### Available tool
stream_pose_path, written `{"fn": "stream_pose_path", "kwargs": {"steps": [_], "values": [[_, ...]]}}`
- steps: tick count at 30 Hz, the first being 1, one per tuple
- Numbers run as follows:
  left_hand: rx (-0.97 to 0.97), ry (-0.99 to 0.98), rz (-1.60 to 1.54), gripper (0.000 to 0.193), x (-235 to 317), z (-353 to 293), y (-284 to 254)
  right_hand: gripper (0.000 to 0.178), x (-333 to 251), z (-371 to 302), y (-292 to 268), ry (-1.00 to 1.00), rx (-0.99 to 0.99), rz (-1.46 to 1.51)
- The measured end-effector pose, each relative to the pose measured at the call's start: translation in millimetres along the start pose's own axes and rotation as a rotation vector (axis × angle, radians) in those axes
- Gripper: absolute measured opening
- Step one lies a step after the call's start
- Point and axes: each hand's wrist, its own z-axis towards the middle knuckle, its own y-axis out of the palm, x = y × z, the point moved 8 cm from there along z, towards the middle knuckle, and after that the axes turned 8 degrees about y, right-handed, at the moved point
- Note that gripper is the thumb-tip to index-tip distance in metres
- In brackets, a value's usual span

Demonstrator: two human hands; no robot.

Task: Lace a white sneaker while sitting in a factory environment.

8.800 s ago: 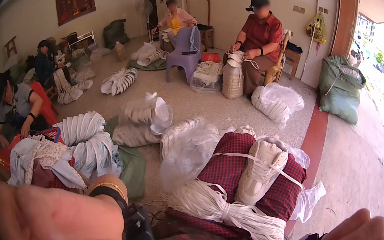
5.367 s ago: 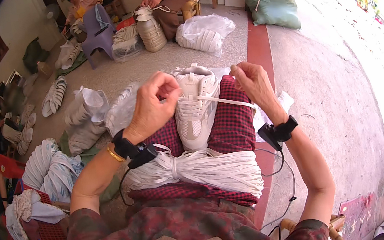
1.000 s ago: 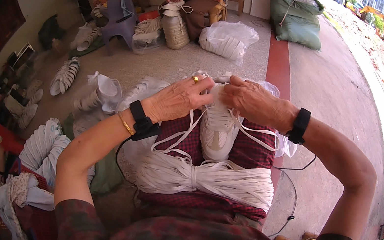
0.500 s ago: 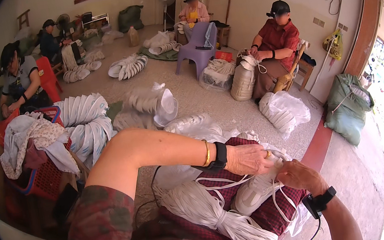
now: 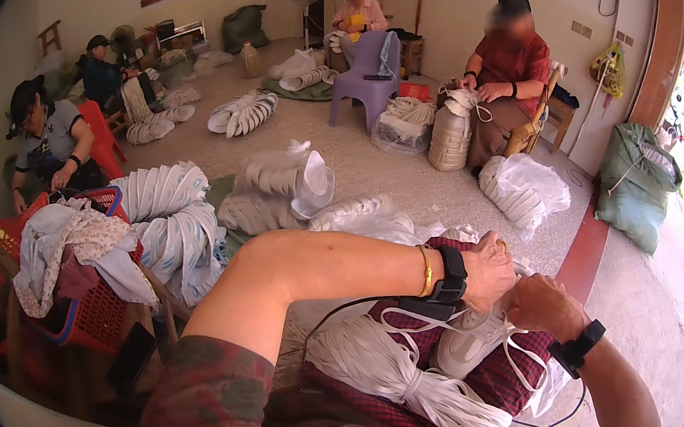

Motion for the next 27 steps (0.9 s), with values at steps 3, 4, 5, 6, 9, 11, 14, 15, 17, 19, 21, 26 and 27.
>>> {"fn": "stream_pose_path", "kwargs": {"steps": [3, 4, 5, 6, 9, 11, 14, 15, 17, 19, 21, 26, 27], "values": [[-0.203, -0.093, -0.25, 0.029, -3, 2, -11, 0.028, -9, -7, -13, 0.101, -0.027, 0.125], [-0.111, -0.198, -0.196, 0.028, -10, 4, -1, 0.027, -14, -3, -13, 0.056, 0.03, 0.087], [-0.022, -0.281, -0.149, 0.027, -11, 4, -5, 0.026, -16, -5, -12, 0.03, 0.083, 0.061], [-0.024, -0.277, -0.149, 0.027, -10, 4, -3, 0.026, -16, -7, -11, 0.033, 0.083, 0.064], [-0.172, -0.084, -0.079, 0.024, 5, -2, -14, 0.023, -17, -14, -13, 0.073, 0.131, 0.156], [-0.227, -0.217, -0.218, 0.036, -4, -1, -14, 0.022, -7, -31, -16, 0.212, 0.248, 0.392], [-0.175, -0.249, -0.255, 0.034, -12, -6, -12, 0.029, 0, -37, -12, 0.308, 0.256, 0.915], [-0.204, -0.277, -0.255, 0.032, -16, -11, -8, 0.032, 3, -37, -7, 0.35, 0.249, 1.18], [-0.058, -0.321, -0.207, 0.028, -16, -13, -20, 0.038, -4, -38, -6, 0.242, 0.23, 1.274], [-0.047, -0.323, -0.205, 0.026, -22, -12, -6, 0.038, -5, -40, -5, 0.259, 0.349, 1.151], [0.074, -0.267, -0.192, 0.03, -20, -17, -27, 0.039, 0, -46, -3, 0.233, 0.365, 1.179], [0.282, -0.264, -0.543, 0.017, -25, -52, -28, 0.038, -1, -44, 0, 0.144, 0.333, 1.218], [0.546, -0.149, -0.488, 0.013, -12, -66, -51, 0.038, -2, -41, 1, 0.136, 0.336, 1.227]]}}
